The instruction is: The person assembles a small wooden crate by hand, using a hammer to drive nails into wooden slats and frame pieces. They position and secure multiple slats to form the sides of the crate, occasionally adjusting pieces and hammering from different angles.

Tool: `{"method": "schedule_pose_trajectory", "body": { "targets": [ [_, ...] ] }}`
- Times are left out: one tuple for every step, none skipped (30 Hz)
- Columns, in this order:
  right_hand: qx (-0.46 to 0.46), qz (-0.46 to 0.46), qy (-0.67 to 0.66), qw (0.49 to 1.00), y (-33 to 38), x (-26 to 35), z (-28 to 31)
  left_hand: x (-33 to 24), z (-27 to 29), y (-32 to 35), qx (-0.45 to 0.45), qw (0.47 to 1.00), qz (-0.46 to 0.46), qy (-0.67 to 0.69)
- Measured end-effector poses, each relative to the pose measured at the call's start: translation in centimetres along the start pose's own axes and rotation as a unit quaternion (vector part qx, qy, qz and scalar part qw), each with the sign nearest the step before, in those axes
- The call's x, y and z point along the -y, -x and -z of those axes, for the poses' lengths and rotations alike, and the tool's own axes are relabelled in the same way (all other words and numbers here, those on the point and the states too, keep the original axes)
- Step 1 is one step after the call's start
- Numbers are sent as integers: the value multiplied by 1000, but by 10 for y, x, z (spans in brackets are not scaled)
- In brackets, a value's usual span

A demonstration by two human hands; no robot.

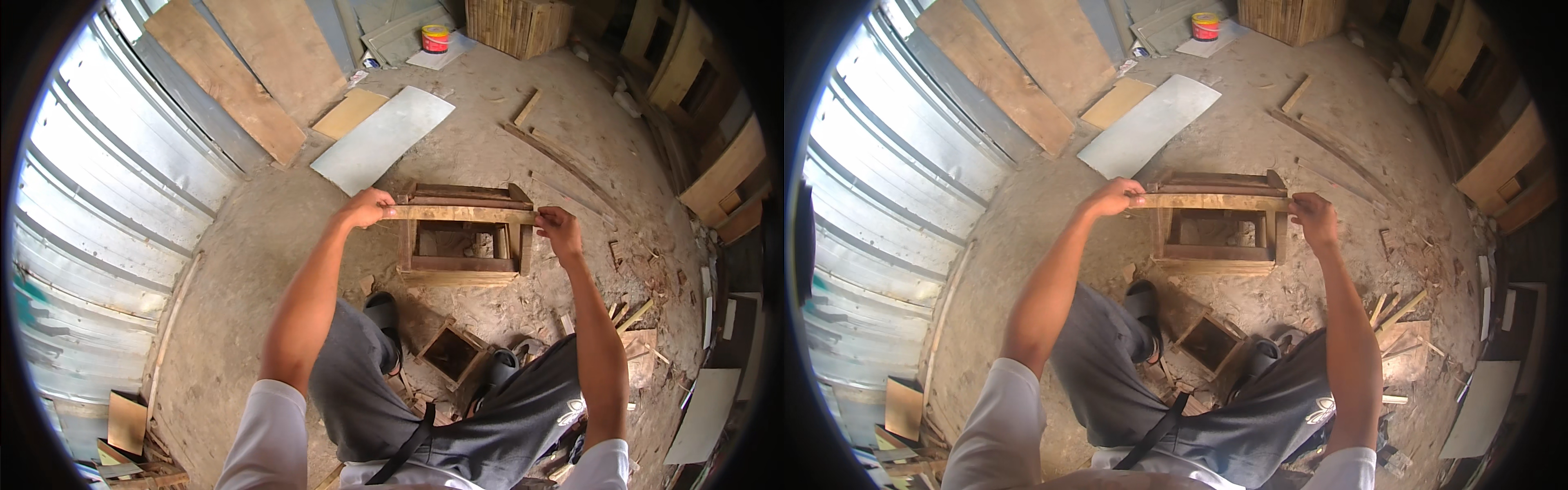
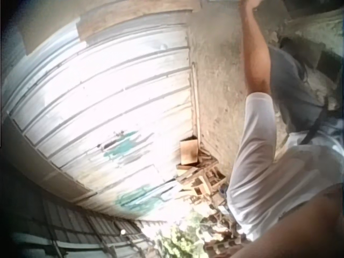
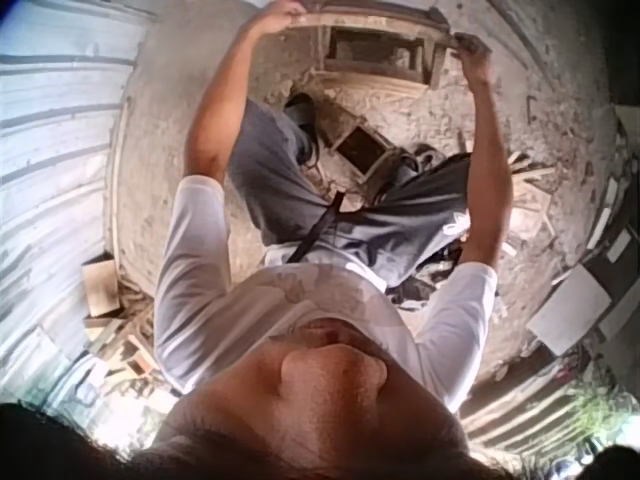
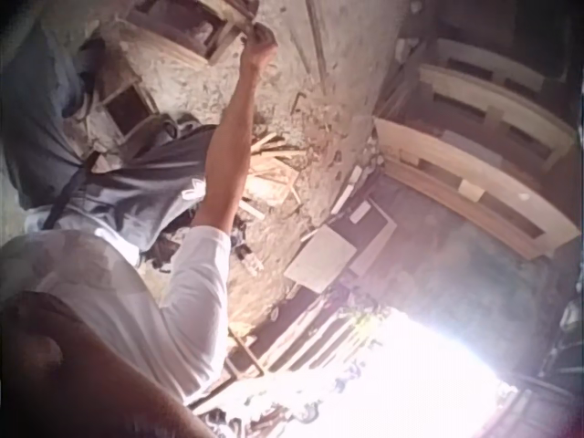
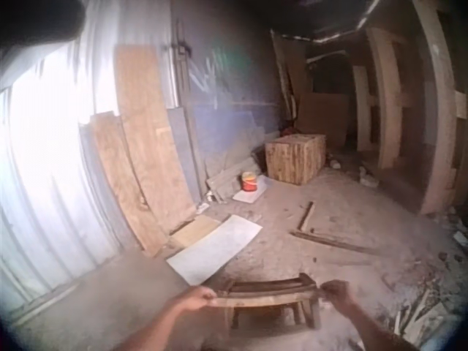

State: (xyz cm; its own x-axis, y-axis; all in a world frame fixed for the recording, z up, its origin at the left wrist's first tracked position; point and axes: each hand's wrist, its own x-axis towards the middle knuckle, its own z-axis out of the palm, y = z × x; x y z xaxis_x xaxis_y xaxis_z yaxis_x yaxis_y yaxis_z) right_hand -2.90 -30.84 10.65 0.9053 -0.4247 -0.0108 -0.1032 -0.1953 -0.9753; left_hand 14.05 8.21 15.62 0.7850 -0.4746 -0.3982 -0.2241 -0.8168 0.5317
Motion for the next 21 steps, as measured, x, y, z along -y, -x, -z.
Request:
{"method": "schedule_pose_trajectory", "body": {
  "targets": [
    [4, -8, 0, 1000, 0, 0, 0, 1, 1, -1, -2, 1000, -7, 9],
    [0, -15, -2, 1000, 0, 0, 0, 1, 2, -2, -6, 1000, -13, 18],
    [-11, -28, 7, 1000, -1, 1, 0, 2, 3, -3, -1, 1000, -23, 12],
    [-10, -32, 4, 999, -1, 1, 0, 2, 4, -4, 0, 1000, -23, 10],
    [-14, -40, 10, 999, -1, 1, 1, 3, 4, -4, 1, 1000, -21, 7],
    [-15, -51, 19, 998, -2, 2, 1, 2, 4, -4, 5, 1000, -14, 6],
    [-14, -55, 24, 998, -2, 2, 1, 2, 4, -4, 1, 1000, -16, 2],
    [-11, -60, 31, 998, -2, 2, 1, 1, 3, -3, -1, 1000, -14, -1],
    [-12, -70, 44, 996, -2, 2, 2, 0, 2, -3, -14, 1000, -12, -7],
    [-7, -64, 40, 997, -1, 3, 1, -2, 1, -2, -15, 1000, -11, -11],
    [-5, -63, 44, 997, -1, 4, 1, -4, -1, -1, -25, 1000, -10, -16],
    [-9, -66, 58, 996, 0, 4, 1, -5, -1, -1, -31, 999, -5, -21],
    [-2, -65, 49, 997, 0, 5, 1, -7, -1, 0, -27, 999, -7, -22],
    [-2, -68, 50, 996, 1, 6, 1, -8, 0, 0, -19, 1000, -5, -23],
    [-2, -66, 55, 996, 1, 7, 2, -9, 1, 1, -14, 1000, -1, -25],
    [3, -65, 35, 997, 2, 9, 2, -10, 3, 2, -1, 1000, -4, -29],
    [7, -59, 19, 998, 2, 11, 3, -11, 6, 2, 8, 999, -3, -36],
    [10, -58, 8, 998, 2, 12, 5, -11, 9, 4, 17, 999, -1, -42],
    [6, -46, -3, 999, 3, 14, 6, -12, 12, 5, 35, 999, -11, -23],
    [2, -38, -9, 999, 3, 16, 8, -13, 15, 6, 52, 998, -19, -4],
    [3, -34, -9, 999, 3, 17, 10, -14, 16, 8, 63, 998, -23, 16]
  ]
}}
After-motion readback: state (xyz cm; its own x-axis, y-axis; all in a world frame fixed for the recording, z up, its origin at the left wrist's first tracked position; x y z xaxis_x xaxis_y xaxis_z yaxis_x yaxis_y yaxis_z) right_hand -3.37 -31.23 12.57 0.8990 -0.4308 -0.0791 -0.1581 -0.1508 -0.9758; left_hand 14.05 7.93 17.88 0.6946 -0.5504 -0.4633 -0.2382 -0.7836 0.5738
